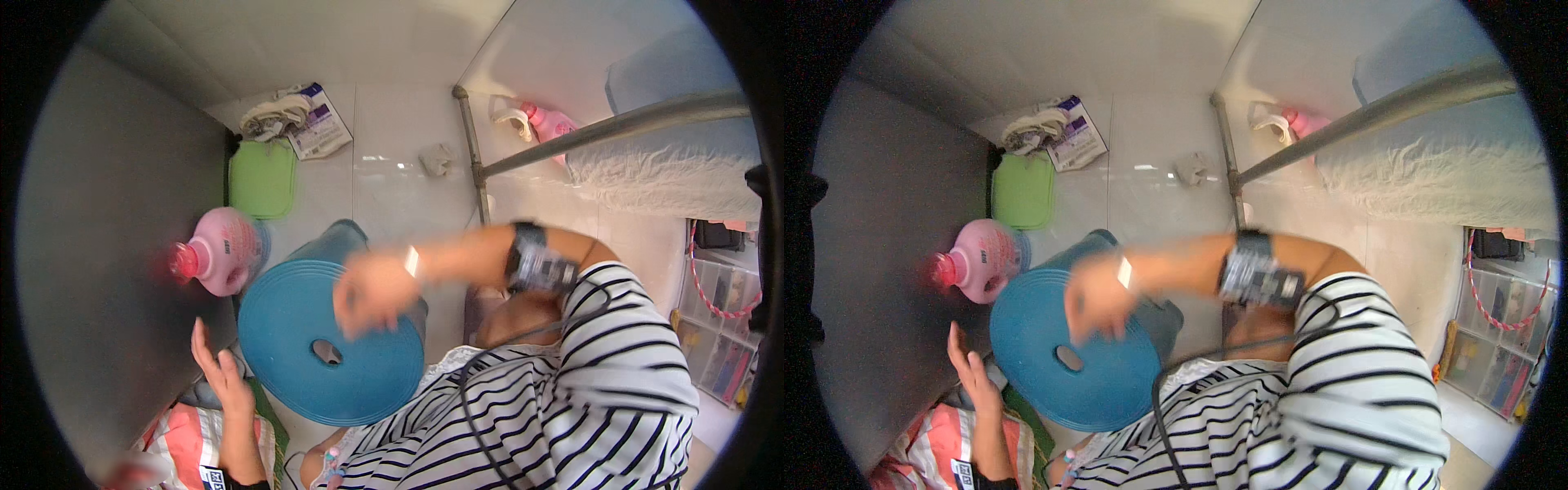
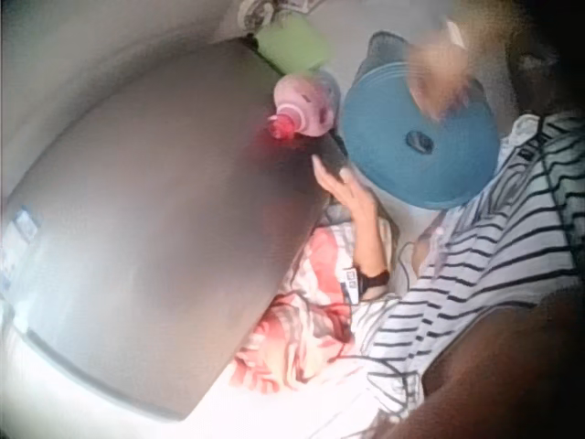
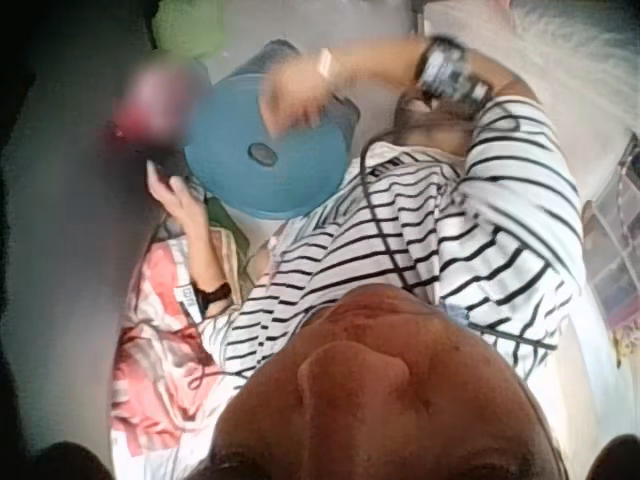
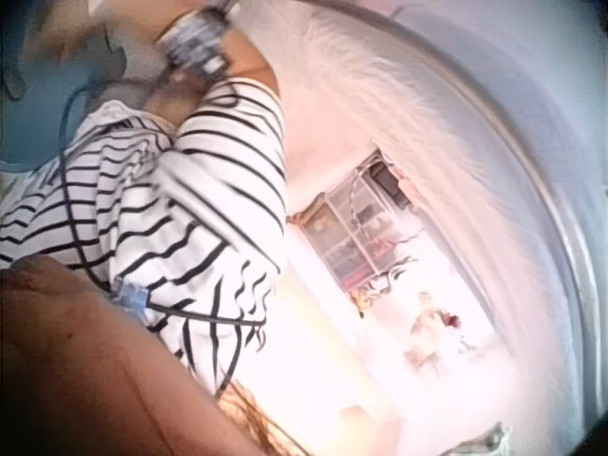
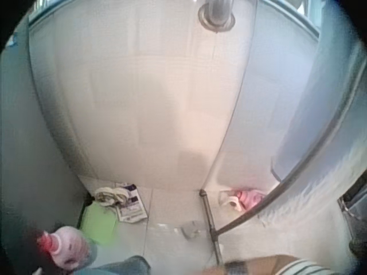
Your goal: The person moves around a cluttered room, picks up a hula hoop and a water bottle, then wipes a blue stool with a cloth. They later fold several garments on a bed, including a light-colored top, a black top, and a gray shirt, placing the folded items on the bed.
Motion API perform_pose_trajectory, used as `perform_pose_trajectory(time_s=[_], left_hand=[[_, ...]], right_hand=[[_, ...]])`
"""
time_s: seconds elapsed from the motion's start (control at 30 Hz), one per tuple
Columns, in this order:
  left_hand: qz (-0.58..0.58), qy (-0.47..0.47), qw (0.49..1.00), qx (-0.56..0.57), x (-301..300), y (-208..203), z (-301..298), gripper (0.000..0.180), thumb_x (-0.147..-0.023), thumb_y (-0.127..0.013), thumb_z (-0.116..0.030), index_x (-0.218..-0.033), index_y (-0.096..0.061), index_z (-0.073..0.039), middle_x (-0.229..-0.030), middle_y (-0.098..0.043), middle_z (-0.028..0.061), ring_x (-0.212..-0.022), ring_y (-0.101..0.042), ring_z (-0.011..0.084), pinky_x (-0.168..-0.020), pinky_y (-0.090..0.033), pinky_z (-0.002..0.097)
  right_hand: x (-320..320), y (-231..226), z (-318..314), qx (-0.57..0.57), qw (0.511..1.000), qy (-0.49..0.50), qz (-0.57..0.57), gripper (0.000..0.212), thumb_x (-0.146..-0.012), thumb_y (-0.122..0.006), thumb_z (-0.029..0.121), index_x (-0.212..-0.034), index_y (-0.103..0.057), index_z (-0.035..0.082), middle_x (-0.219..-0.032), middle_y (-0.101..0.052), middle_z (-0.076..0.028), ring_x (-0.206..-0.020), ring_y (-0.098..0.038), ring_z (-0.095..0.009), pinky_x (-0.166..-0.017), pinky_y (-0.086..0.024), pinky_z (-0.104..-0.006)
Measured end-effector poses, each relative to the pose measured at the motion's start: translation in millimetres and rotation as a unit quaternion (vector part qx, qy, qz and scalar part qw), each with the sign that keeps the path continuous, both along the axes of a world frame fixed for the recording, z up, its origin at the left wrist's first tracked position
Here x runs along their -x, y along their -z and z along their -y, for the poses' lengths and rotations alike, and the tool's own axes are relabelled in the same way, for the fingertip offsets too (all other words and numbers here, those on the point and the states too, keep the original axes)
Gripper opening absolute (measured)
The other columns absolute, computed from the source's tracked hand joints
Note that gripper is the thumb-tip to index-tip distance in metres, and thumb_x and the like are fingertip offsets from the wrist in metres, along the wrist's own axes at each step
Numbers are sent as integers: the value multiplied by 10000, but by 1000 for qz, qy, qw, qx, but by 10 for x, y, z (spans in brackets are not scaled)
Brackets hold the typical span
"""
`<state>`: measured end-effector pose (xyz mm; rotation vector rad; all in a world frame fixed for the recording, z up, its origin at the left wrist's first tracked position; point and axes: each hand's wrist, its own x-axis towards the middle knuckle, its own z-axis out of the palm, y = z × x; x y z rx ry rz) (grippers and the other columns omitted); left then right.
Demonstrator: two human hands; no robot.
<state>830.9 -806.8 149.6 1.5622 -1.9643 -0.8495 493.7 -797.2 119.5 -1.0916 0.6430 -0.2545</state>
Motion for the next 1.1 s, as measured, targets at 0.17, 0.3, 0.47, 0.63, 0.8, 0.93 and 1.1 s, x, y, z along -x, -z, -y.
perform_pose_trajectory(time_s=[0.17,0.3,0.47,0.63,0.8,0.93,1.1], left_hand=[[195,364,910,30,1268,-263,142,664,-712,-640,-361,-1265,-419,-67,-1324,-347,204,-1253,-289,376,-1037,-185,493],[253,444,859,15,1470,-159,130,665,-735,-589,-469,-1290,-417,-146,-1370,-300,177,-1275,-248,373,-1030,-125,556],[269,450,852,22,1052,24,265,664,-704,-584,-521,-1292,-427,-255,-1381,-318,126,-1291,-251,311,-1023,-129,567],[261,437,860,27,991,173,251,648,-703,-553,-543,-1285,-440,-282,-1382,-336,90,-1297,-258,278,-1046,-76,532],[267,444,855,25,1007,180,283,595,-747,-493,-554,-1280,-448,-292,-1355,-382,64,-1298,-266,241,-1055,-55,515],[261,444,857,37,988,193,295,584,-755,-473,-556,-1283,-439,-310,-1349,-387,56,-1287,-288,216,-1058,-60,499],[261,446,853,69,988,235,292,562,-748,-466,-585,-1228,-501,-296,-1324,-419,71,-1261,-323,275,-1059,-49,526]], right_hand=[[1470,1186,600,202,748,43,-630,274,-822,-518,225,-1037,-615,85,-1188,-518,-153,-1075,-497,-287,-900,-415,-377],[1725,1883,177,200,624,23,-755,458,-802,-523,231,-1242,-446,133,-1304,-388,-150,-1206,-378,-323,-967,-363,-437],[1601,2001,661,176,771,115,-601,301,-803,-514,216,-1074,-564,95,-1156,-516,-185,-1044,-513,-353,-861,-437,-412],[798,1918,2072,397,749,143,-511,317,-747,-572,247,-1025,-626,104,-1136,-543,-185,-1048,-504,-364,-883,-413,-398],[261,1883,2899,529,605,192,-563,328,-695,-601,217,-1005,-636,114,-1297,-419,-160,-1148,-426,-368,-980,-341,-385],[274,1906,3165,406,695,206,-556,550,-789,-565,307,-1245,-449,21,-1279,-434,-189,-1165,-433,-333,-993,-335,-365],[385,2023,3094,297,743,290,-525,751,-598,-732,366,-1227,-444,71,-1093,-543,-211,-1033,-529,-340,-880,-440,-377]])
